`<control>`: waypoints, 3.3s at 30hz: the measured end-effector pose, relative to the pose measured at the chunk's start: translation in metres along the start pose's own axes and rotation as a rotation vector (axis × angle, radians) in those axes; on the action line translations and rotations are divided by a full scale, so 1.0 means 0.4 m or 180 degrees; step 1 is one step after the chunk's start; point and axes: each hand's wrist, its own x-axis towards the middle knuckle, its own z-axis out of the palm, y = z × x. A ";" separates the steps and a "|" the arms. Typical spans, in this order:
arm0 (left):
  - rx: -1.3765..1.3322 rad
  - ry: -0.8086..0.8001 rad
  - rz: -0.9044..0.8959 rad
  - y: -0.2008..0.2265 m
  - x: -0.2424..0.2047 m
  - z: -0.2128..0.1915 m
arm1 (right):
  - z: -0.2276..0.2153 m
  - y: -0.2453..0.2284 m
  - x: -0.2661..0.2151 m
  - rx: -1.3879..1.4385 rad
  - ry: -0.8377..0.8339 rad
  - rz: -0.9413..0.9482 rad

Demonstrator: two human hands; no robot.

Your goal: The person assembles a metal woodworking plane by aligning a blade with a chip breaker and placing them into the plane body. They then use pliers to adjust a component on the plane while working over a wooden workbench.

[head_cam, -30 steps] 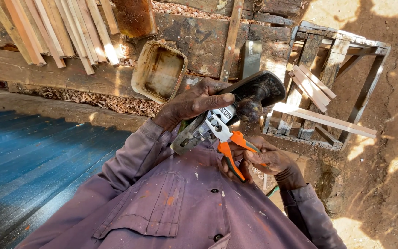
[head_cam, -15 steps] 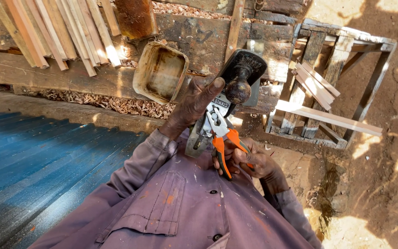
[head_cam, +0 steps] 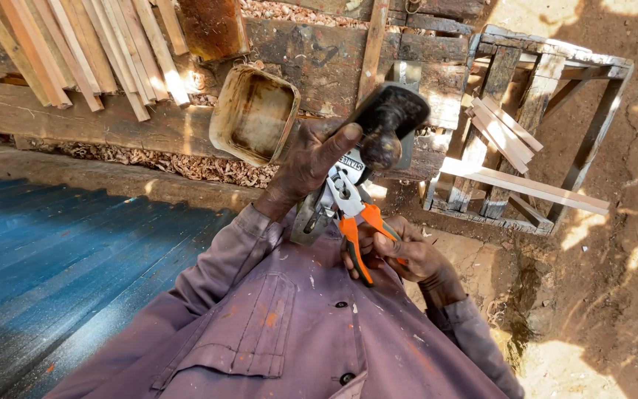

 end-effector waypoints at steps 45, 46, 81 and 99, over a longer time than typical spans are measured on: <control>-0.1920 0.1749 -0.0649 -0.019 -0.096 0.045 | -0.009 -0.016 0.167 -0.2612 0.1691 0.0860; -0.1570 0.1666 -0.0572 0.018 -0.097 0.057 | 0.000 -0.004 0.152 -0.2496 0.1670 0.0801; 0.0060 0.1178 -0.0432 -0.015 -0.079 0.086 | 0.066 0.120 -0.008 -0.3096 0.2057 -0.0715; -0.0948 -0.0039 -0.0258 0.120 0.004 0.310 | -0.385 0.230 -0.133 0.1010 0.1835 -0.2243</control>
